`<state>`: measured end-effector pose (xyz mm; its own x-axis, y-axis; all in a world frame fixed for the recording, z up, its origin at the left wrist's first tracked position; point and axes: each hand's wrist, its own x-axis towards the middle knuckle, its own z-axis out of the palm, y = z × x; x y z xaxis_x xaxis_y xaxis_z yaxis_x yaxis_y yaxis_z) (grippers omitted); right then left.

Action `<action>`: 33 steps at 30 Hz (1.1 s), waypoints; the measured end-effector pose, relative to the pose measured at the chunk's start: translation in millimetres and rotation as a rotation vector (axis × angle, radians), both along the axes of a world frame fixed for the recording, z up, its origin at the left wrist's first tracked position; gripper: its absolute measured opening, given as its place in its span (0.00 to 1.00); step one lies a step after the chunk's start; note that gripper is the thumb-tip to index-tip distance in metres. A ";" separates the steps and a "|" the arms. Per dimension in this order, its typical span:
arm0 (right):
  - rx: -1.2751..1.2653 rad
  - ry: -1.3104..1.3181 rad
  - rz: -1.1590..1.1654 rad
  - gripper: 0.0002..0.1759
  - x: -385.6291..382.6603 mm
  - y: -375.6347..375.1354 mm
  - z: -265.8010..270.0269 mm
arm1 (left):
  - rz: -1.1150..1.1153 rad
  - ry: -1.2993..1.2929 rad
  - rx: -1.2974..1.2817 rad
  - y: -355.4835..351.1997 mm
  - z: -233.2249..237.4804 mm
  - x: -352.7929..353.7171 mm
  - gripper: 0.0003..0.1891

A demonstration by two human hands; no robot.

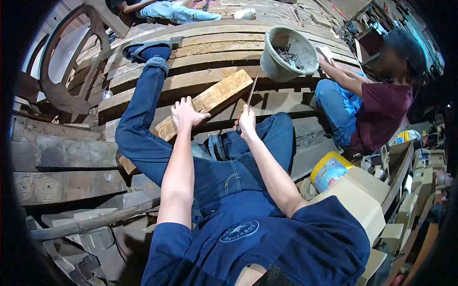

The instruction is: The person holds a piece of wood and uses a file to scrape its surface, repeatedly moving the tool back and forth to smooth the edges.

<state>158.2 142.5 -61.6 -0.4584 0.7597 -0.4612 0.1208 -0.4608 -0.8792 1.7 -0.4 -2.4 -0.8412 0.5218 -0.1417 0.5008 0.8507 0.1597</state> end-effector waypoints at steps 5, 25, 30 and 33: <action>-0.005 -0.056 0.005 0.21 -2.6 1.9 -21.4 | -0.009 -0.011 0.014 -1.2 -3.5 -3.4 0.55; 0.174 -0.188 0.003 0.21 -6.8 6.6 -11.0 | -0.027 0.076 0.086 -2.1 -9.0 -3.2 0.51; 0.186 -0.183 0.049 0.21 -2.3 13.5 -45.9 | -0.027 0.121 0.074 -1.7 -13.1 -1.2 0.54; 0.177 -0.228 0.036 0.22 -2.7 17.3 -40.8 | -0.025 0.083 0.054 -1.6 -11.3 -4.3 0.54</action>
